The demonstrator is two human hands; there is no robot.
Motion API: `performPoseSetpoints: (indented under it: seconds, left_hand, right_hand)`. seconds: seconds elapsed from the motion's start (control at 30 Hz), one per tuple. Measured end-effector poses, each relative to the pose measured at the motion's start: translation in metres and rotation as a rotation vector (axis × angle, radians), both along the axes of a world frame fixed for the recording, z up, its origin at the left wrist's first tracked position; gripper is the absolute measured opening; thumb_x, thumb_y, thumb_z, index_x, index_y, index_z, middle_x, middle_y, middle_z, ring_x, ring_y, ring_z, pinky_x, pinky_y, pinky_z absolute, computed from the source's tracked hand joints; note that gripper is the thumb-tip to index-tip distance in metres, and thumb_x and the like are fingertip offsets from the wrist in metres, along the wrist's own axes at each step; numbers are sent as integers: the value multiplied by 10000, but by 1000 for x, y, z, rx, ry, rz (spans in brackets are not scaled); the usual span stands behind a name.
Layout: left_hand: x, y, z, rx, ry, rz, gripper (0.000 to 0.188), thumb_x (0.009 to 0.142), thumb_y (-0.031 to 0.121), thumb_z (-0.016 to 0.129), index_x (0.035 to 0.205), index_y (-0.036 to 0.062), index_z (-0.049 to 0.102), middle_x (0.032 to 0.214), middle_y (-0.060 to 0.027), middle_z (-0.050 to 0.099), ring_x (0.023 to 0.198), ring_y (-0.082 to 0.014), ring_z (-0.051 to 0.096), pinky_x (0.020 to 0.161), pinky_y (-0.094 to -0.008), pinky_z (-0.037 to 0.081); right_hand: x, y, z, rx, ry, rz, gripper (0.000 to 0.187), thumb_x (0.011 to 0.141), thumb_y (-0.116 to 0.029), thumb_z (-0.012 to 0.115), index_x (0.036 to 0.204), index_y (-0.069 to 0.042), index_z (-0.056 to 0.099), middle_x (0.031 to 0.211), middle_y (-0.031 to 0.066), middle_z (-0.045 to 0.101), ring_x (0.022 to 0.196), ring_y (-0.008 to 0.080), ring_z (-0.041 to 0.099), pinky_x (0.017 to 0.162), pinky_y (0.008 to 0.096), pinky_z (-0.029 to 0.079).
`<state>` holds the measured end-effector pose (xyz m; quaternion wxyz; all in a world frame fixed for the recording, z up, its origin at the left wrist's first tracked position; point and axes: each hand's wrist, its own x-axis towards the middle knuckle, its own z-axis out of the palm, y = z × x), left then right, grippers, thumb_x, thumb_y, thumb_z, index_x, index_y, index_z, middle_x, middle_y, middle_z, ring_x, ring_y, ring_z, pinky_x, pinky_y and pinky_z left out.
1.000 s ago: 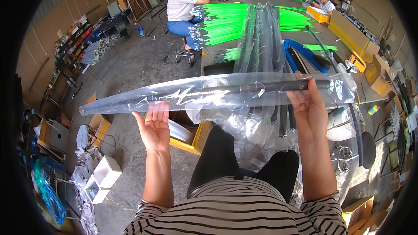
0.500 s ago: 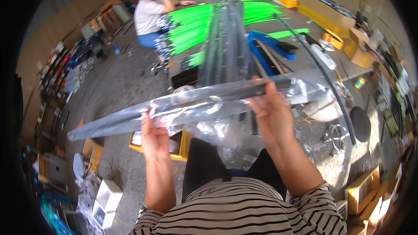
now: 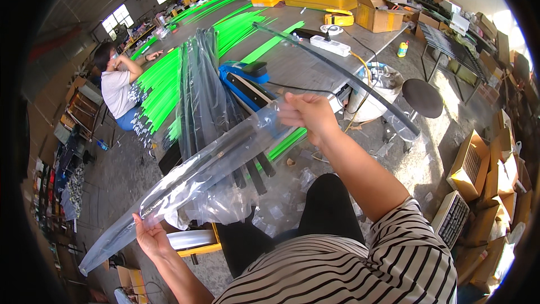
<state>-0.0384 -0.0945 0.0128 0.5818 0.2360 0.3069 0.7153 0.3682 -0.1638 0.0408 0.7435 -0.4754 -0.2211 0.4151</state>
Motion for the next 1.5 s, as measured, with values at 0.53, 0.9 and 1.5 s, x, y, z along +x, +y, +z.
performPoseSetpoints:
  seconds: [0.53,0.9,1.5]
  left_hand:
    - [65,44,20,-15,107,28,248,833,176,563,986,-17,535,894,-93,609,789,-147,591,702,-227,480]
    - [86,61,21,-97,131,164,301,809,162,603,980,-76,533,848,-122,596,670,-121,567,555,-185,438]
    - [83,81,14,-135,113,128,250,829,142,568,961,-67,529,895,-122,587,776,-171,584,722,-266,502]
  right_hand:
    - [67,100,-9,-348,-857,52,337,795,-290,576,672,23,592,587,141,571,523,216,561,488,346,443]
    - [69,123,-4,-469,-1218,-289,253,792,-262,554,825,-16,599,665,155,605,678,319,590,632,383,460]
    - [39,46,41,382,-1831,-360,330,640,65,520,950,-25,591,998,107,585,913,255,565,896,422,404]
